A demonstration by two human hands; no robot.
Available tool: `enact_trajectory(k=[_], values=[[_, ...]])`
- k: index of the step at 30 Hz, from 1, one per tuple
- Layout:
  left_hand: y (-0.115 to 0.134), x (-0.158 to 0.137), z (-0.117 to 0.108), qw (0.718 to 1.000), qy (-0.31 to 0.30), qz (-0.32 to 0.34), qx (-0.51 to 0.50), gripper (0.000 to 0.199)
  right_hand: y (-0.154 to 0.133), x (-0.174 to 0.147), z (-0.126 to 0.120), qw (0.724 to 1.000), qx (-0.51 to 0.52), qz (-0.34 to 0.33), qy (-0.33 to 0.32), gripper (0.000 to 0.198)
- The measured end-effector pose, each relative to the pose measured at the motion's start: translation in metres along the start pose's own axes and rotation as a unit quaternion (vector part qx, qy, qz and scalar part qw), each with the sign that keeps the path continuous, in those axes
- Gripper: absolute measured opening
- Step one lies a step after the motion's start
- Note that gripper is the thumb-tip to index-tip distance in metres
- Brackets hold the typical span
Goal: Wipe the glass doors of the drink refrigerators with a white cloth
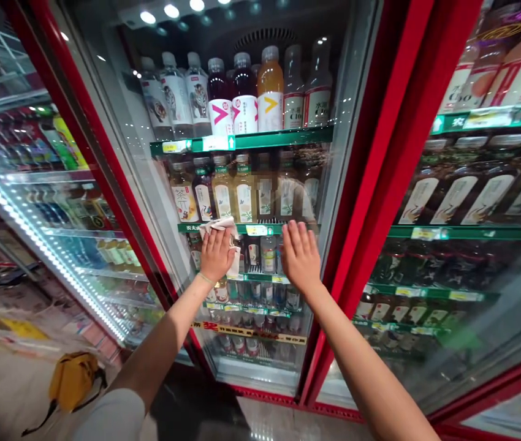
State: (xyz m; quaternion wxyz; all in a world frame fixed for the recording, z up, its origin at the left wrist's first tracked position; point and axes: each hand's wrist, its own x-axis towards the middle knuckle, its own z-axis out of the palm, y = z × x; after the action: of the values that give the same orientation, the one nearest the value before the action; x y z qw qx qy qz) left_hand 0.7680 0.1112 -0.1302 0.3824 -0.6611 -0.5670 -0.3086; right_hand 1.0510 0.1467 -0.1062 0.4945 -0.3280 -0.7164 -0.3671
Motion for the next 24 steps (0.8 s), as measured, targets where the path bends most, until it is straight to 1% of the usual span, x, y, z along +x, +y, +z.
enact_trajectory(k=[2, 3, 8, 11, 13, 15, 18, 21, 24], values=[[-0.016, 0.001, -0.006, 1.000, -0.013, 0.024, 0.011, 0.059, -0.033, 0.011, 0.013, 0.998, 0.051, -0.018, -0.015, 0.076], [-0.026, 0.000, -0.009, 0.999, -0.016, 0.025, 0.018, 0.058, -0.050, 0.017, 0.019, 0.997, 0.072, -0.023, -0.019, 0.076], [-0.093, -0.012, -0.025, 0.999, -0.023, -0.017, 0.042, 0.061, -0.126, 0.038, 0.049, 0.986, 0.144, -0.063, -0.049, 0.073], [-0.128, -0.022, -0.033, 0.998, -0.017, -0.032, 0.052, 0.063, -0.162, 0.045, 0.065, 0.980, 0.171, -0.075, -0.064, 0.072], [-0.145, -0.027, -0.035, 0.998, -0.015, -0.035, 0.058, 0.064, -0.179, 0.049, 0.073, 0.981, 0.171, -0.071, -0.062, 0.073], [-0.157, -0.031, -0.036, 0.997, -0.016, -0.031, 0.062, 0.063, -0.189, 0.051, 0.078, 0.983, 0.158, -0.067, -0.058, 0.073], [-0.166, -0.036, -0.035, 0.997, -0.017, -0.032, 0.062, 0.063, -0.190, 0.053, 0.079, 0.985, 0.143, -0.071, -0.062, 0.071], [-0.167, -0.040, -0.035, 0.997, -0.006, -0.054, 0.051, 0.064, -0.177, 0.053, 0.070, 0.981, 0.152, -0.083, -0.082, 0.069], [-0.155, -0.040, -0.032, 0.995, 0.025, -0.091, 0.035, 0.066, -0.156, 0.050, 0.055, 0.982, 0.143, -0.084, -0.094, 0.068]])
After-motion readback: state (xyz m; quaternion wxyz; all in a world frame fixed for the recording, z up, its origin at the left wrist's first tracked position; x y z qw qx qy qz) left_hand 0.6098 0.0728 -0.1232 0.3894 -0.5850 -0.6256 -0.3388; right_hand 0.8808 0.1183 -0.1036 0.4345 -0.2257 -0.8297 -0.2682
